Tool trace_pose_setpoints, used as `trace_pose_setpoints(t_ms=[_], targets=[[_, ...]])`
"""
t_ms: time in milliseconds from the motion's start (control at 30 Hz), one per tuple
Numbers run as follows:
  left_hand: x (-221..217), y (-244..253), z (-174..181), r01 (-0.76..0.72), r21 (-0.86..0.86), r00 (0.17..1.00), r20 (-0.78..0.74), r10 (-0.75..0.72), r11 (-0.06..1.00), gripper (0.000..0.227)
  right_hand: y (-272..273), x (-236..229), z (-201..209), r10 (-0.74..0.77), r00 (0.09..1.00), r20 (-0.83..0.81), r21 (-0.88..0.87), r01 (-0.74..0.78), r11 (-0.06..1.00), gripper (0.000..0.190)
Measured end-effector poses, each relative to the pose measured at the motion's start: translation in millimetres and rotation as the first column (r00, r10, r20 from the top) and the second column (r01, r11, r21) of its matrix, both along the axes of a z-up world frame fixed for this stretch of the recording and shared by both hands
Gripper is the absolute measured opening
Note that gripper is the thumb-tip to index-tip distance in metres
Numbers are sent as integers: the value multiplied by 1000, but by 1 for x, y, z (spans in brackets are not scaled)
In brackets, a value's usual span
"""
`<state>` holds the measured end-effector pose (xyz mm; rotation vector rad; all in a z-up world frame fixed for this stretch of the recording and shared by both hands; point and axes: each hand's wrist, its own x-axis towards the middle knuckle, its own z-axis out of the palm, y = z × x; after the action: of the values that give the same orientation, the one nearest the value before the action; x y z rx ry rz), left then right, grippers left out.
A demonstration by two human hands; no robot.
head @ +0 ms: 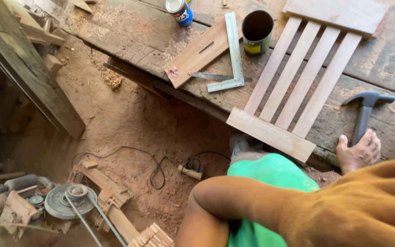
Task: The person assembles a small wooden slatted panel by tapping pieces together with a hammer and then securing them with a large clamp. They adjust the wood pieces and tighten the clamp to hold the assembly in place.
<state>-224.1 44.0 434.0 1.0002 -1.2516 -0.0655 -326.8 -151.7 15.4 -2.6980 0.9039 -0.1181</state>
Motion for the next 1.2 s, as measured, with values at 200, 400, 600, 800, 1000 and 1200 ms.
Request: trace_pose_setpoints(t_ms=[200,400,600,800,1000,1200], targets=[[36,14,-115,-488,503,868,365,337,713,26,-19,13,16,-9,1000,27,-50,11,999,74],[46,154,-340,-800,599,557,717,419,37,45,-38,38,0,-121,991,-58,25,123,992,76],[-163,319,-536,251,928,585,82,807,-276,65,-39,34,-12,-105,994,26,-42,106,993,82],[-279,345,-498,346,930,406,-34,913,-119,67,-39,33,-12,-59,998,13,-36,59,998,78],[-247,306,-499,364,930,175,-128,976,57,70,-36,31,-4,-44,997,55,-23,46,999,77],[-132,272,-498,351,907,-12,-245,969,233,73,-30,29,-1,-30,992,126,-111,44,993,74]])
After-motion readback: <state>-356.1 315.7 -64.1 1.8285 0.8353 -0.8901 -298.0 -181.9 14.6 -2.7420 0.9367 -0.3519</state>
